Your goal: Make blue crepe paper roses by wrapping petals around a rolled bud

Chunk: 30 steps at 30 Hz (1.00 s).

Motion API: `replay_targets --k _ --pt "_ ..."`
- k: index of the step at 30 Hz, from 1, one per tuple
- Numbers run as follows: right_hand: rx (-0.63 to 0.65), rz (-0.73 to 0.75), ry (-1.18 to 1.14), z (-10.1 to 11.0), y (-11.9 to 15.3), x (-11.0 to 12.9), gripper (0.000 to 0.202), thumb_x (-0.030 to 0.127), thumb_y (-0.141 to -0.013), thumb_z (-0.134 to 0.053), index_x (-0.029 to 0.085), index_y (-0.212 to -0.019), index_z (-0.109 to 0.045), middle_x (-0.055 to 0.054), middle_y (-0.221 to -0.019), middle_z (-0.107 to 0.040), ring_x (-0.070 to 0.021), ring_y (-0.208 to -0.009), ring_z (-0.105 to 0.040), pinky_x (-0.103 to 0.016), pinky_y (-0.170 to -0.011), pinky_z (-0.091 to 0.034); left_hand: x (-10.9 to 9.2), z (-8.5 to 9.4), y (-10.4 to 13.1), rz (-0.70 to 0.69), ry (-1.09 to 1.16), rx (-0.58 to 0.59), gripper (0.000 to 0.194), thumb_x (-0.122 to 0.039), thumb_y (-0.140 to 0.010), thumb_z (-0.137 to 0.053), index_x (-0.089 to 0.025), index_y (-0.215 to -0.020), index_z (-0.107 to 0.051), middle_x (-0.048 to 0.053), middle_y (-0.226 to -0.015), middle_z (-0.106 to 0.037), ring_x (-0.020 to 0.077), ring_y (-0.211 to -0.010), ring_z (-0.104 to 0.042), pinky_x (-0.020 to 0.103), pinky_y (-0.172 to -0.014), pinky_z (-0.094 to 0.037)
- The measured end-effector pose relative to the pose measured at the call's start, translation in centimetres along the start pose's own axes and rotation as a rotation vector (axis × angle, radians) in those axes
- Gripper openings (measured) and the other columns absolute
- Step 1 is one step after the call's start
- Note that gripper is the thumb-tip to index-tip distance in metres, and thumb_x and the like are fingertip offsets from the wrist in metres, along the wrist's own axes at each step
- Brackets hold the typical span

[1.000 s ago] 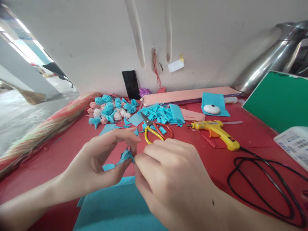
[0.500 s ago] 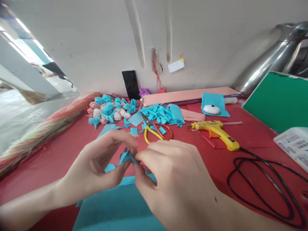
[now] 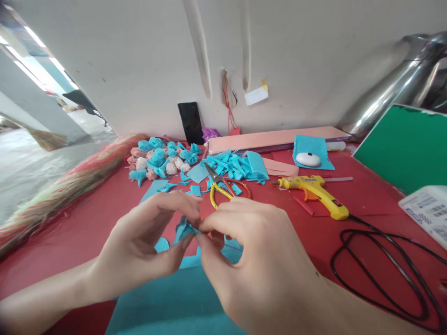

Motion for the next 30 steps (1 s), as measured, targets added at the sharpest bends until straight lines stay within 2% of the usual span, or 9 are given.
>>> replay_targets --k 4,9,13,17,24,30 --pt "0.009 0.063 -0.006 -0.2 0.1 0.2 0.02 0.005 -0.072 -0.055 0.015 -0.064 -0.071 0.0 -0.058 -0.066 -0.0114 -0.052 -0.058 -0.023 -0.046 -0.046 0.2 0.0 0.0 0.001 0.008 0.009 0.041 0.004 -0.069 -0.052 -0.023 -0.1 -0.052 -0.004 -0.093 -0.057 0.0085 -0.085 -0.055 0.018 -0.08 -0.047" --pt "-0.149 0.336 0.276 -0.6 0.8 1.2 0.018 0.005 -0.077 -0.055 0.009 -0.067 -0.069 -0.006 -0.06 -0.066 -0.0177 -0.056 -0.059 -0.032 -0.052 -0.046 0.5 0.0 0.2 0.069 0.05 -0.021 0.042 0.004 -0.07 -0.051 -0.025 -0.1 -0.051 -0.005 -0.093 -0.055 0.008 -0.09 -0.052 0.016 -0.084 -0.044" --pt "-0.192 0.447 0.42 -0.8 1.4 1.7 0.018 0.006 -0.078 -0.057 0.01 -0.064 -0.067 -0.007 -0.06 -0.067 -0.0207 -0.06 -0.061 -0.034 -0.056 -0.046 0.7 -0.2 0.3 0.131 0.092 -0.018 0.042 0.003 -0.07 -0.052 -0.026 -0.1 -0.051 -0.006 -0.093 -0.053 0.0085 -0.088 -0.051 0.017 -0.082 -0.043" --pt "-0.154 0.502 0.484 -1.2 1.7 1.7 0.022 0.002 -0.079 -0.053 0.01 -0.063 -0.065 -0.008 -0.058 -0.066 -0.0217 -0.06 -0.061 -0.035 -0.054 -0.045 1.0 -0.4 0.4 0.189 0.089 -0.023 0.042 0.003 -0.07 -0.051 -0.027 -0.101 -0.05 -0.005 -0.092 -0.051 0.0095 -0.086 -0.051 0.019 -0.08 -0.043" --pt "-0.135 0.54 0.537 -1.6 2.2 1.9 0.016 0.0 -0.076 -0.056 0.007 -0.07 -0.069 -0.008 -0.059 -0.067 -0.0226 -0.059 -0.061 -0.036 -0.052 -0.045 0.9 -0.7 0.5 0.228 0.076 -0.006 0.045 0.003 -0.069 -0.049 -0.025 -0.103 -0.05 -0.003 -0.09 -0.051 0.0101 -0.083 -0.051 0.02 -0.075 -0.045" --pt "-0.131 0.575 0.547 -1.7 2.2 2.3 0.023 -0.002 -0.074 -0.052 0.009 -0.063 -0.069 -0.007 -0.055 -0.064 -0.0204 -0.057 -0.06 -0.035 -0.053 -0.048 0.5 -0.7 0.3 0.159 0.086 0.001 0.044 0.004 -0.071 -0.047 -0.023 -0.106 -0.049 -0.001 -0.087 -0.051 0.0103 -0.076 -0.05 0.02 -0.068 -0.047"
Point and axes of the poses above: each hand's wrist, its own y-axis away from the middle knuckle, its own z-axis out of the back of the hand, x = y × z, the point moved 5 cm from there along -y, towards the middle knuckle
